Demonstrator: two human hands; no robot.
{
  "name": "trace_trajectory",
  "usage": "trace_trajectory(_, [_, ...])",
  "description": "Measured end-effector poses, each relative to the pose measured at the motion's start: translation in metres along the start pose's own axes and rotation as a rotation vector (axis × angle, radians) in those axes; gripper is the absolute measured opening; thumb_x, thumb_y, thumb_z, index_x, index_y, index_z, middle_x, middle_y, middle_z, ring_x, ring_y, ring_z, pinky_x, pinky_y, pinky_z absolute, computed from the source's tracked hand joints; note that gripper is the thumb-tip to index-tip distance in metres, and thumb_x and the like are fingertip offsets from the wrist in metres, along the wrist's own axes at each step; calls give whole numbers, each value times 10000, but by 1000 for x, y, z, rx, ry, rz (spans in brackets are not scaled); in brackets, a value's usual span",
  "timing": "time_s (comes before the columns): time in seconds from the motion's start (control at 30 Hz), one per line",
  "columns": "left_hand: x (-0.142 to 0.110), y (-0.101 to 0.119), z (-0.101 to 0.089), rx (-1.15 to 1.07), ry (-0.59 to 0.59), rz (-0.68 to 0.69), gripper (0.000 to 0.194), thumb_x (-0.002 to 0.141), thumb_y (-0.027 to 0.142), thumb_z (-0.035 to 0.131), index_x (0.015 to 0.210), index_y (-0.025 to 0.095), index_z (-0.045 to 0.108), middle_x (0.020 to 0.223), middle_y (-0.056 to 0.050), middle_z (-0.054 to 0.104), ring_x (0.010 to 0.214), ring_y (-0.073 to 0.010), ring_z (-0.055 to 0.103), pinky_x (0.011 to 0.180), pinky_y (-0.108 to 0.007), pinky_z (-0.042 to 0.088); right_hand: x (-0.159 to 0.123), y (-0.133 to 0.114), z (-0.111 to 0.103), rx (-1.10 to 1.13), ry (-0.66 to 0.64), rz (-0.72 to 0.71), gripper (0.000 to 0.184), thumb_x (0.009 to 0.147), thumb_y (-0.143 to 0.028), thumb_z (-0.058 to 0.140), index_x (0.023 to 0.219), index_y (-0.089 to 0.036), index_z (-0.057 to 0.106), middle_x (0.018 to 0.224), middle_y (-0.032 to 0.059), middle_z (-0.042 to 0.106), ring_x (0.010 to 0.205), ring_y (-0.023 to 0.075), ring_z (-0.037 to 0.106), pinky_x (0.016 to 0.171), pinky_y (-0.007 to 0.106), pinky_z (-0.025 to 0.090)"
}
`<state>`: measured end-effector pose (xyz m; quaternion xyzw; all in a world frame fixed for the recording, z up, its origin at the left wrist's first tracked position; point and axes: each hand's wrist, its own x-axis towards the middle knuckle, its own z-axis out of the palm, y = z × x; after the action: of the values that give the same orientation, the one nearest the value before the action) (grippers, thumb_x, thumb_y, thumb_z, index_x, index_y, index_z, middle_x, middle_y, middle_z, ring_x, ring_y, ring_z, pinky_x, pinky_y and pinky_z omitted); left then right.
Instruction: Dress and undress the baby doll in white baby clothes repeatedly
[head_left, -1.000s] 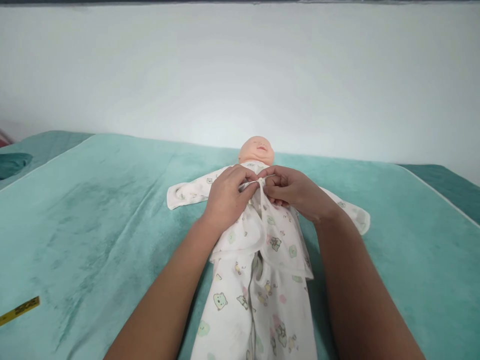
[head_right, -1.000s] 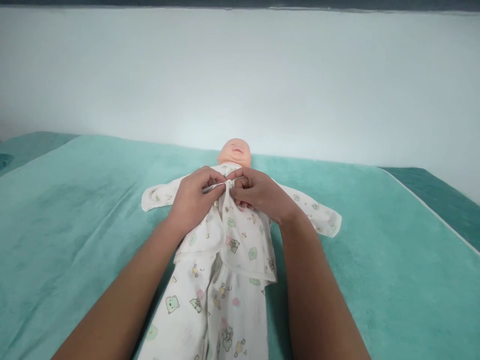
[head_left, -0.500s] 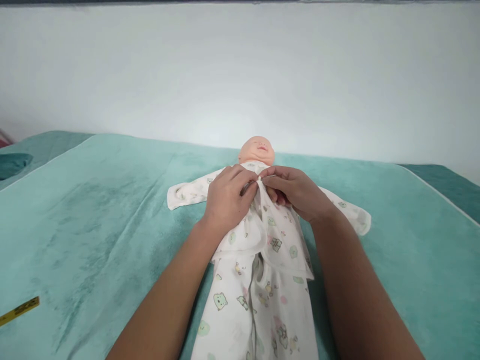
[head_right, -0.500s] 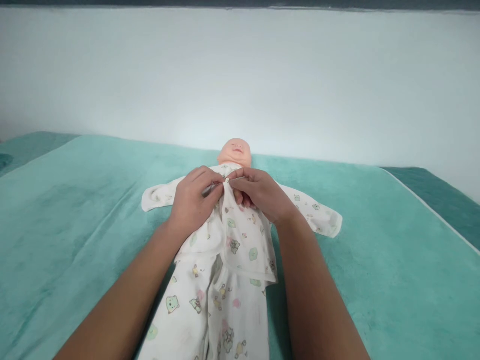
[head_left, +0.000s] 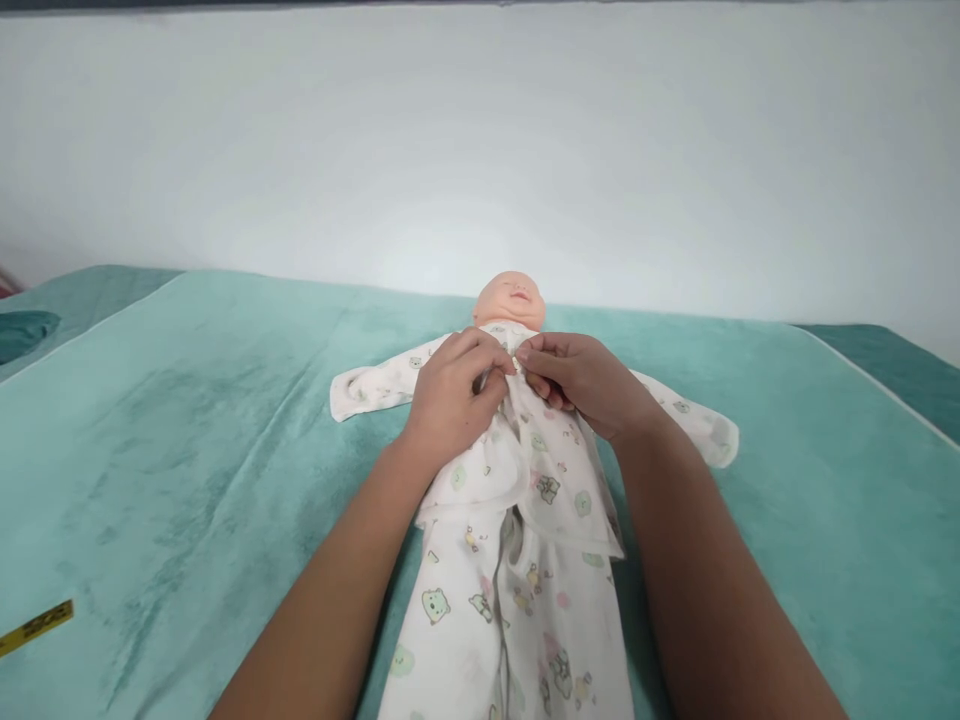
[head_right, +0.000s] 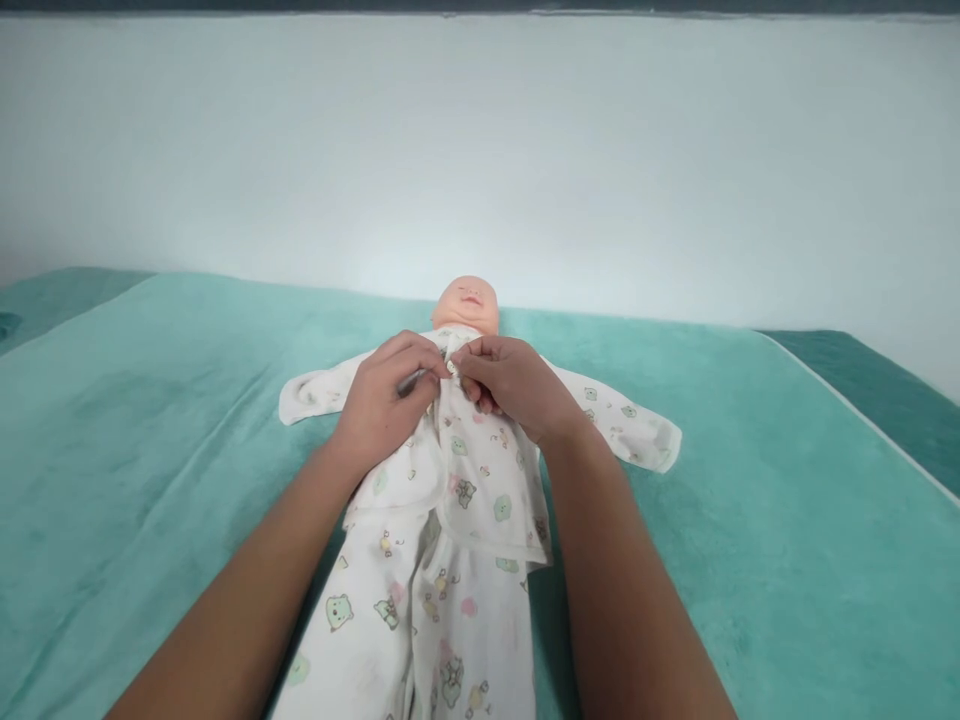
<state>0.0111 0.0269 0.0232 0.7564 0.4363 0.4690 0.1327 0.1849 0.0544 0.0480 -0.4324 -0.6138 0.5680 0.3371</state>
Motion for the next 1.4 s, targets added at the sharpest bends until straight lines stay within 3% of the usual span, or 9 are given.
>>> trace_trajectory(0.37, [-2,1,0,23,108,-68,228,819,80,464,809,204,655,877,-24,649,821,-163,569,733,-289,430,2,-2,8,-32,145,26,260,772,-301,661,609,-203,485,533,-19,522,413,69,389,398,238,284])
trace_trajectory(0.5, [-1,2,-7,-70,118,-189,172,843,140,493,861,193,655,768,5,613,672,-122,513,676,-260,414,-8,-13,8,-213,195,33,215,820,-336,599,679,-206,501,604,-9,591,471,90,486,443,239,354])
trace_trajectory(0.6, [-1,5,-19,-207,21,-288,127,855,229,540,912,196,648,697,29,544,623,-106,473,619,-239,389,-26,-30,12,-526,140,43,300,869,-430,537,671,-207,497,624,-3,608,510,105,508,471,253,366])
trace_trajectory(0.7, [0,11,-34,-285,-166,-342,138,857,294,555,832,190,643,705,22,532,639,-105,469,594,-235,369,-44,-43,25,-830,107,46,343,856,-481,535,652,-215,467,599,-13,575,478,104,427,430,265,292])
trace_trajectory(0.83, [0,19,-45,-257,-384,-384,206,849,360,564,764,190,643,645,27,483,593,-103,417,527,-238,309,-56,-47,41,-1024,118,40,218,835,-335,531,673,-221,438,609,-11,567,498,117,422,430,276,266])
trace_trajectory(0.93, [1,20,-47,-183,-426,-382,212,824,396,593,754,201,638,624,39,424,568,-98,386,502,-238,278,-58,-44,43,-1069,119,66,165,842,-269,489,692,-223,441,614,-8,562,504,122,416,436,280,257])
trace_trajectory(1.1, [0,18,-48,-85,-471,-302,120,787,319,623,734,212,638,654,40,457,597,-100,414,527,-234,300,-56,-36,30,-916,69,46,232,869,-349,513,689,-216,452,629,-17,529,529,114,392,444,260,265])
trace_trajectory(1.3, [1,18,-52,-238,-438,-228,122,791,306,660,742,195,661,802,10,552,703,-108,491,611,-232,384,-50,-13,12,-263,-65,2,277,839,-453,636,771,-199,547,668,-39,461,565,88,448,513,234,327])
trace_trajectory(1.4, [0,23,-52,-427,-403,-294,170,802,339,674,756,177,652,751,8,565,653,-98,496,586,-231,392,-47,-2,8,-17,-47,-68,298,827,-448,674,752,-182,563,674,-43,428,578,72,402,523,223,306])
